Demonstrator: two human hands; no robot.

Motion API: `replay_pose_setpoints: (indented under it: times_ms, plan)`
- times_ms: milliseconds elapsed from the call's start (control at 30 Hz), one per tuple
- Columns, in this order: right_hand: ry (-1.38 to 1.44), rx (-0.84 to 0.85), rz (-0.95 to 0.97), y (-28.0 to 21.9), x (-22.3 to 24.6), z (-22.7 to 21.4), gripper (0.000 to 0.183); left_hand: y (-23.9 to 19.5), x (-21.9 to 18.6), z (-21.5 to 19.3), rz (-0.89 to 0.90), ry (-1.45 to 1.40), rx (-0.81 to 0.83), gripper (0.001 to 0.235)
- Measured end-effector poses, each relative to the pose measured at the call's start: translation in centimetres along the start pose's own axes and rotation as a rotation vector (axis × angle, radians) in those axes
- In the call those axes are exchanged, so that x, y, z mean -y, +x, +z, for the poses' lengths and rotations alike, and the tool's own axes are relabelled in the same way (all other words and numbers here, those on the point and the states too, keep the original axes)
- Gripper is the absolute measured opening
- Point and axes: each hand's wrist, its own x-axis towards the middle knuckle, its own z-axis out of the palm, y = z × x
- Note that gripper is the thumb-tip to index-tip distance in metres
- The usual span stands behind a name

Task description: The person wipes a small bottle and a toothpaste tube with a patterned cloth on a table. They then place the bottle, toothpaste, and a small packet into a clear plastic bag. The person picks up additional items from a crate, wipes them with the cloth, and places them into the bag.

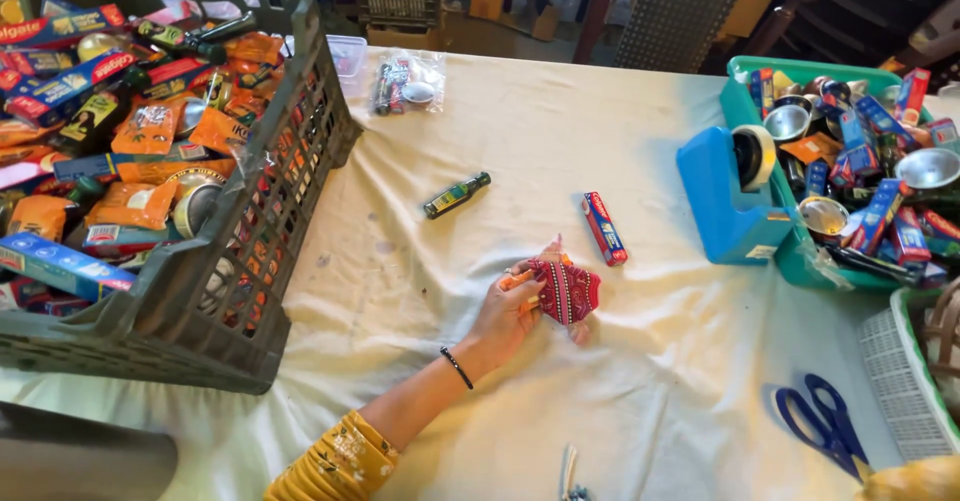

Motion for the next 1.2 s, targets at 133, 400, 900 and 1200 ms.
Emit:
replay_pose_setpoints:
  times_ms: [133,400,900,1200]
  plan:
    - [0.012,-0.086,-0.041,3.4,0.4,17.2,0.027,-0.2,-0.6,0.8,-0.008,-0.011,-0.046,0.026]
    - [-0.494,0.182,-0.045,7.3,-1.1,35.4,0.079,-0.6,-2.9,1.5,-0.023,-0.212,0.063,0.058]
    - [-0.520,0.255,-0.117,8.7,-2.0,37.3,0.068,-1.0,-4.9,2.2,0.001,-0.229,-0.034,0.084]
    - [-0.530,0.211,-0.144,8.3,0.1,36.2,0.070,-1.6,-4.4,2.6,-0.030,-0.299,0.102,0.085]
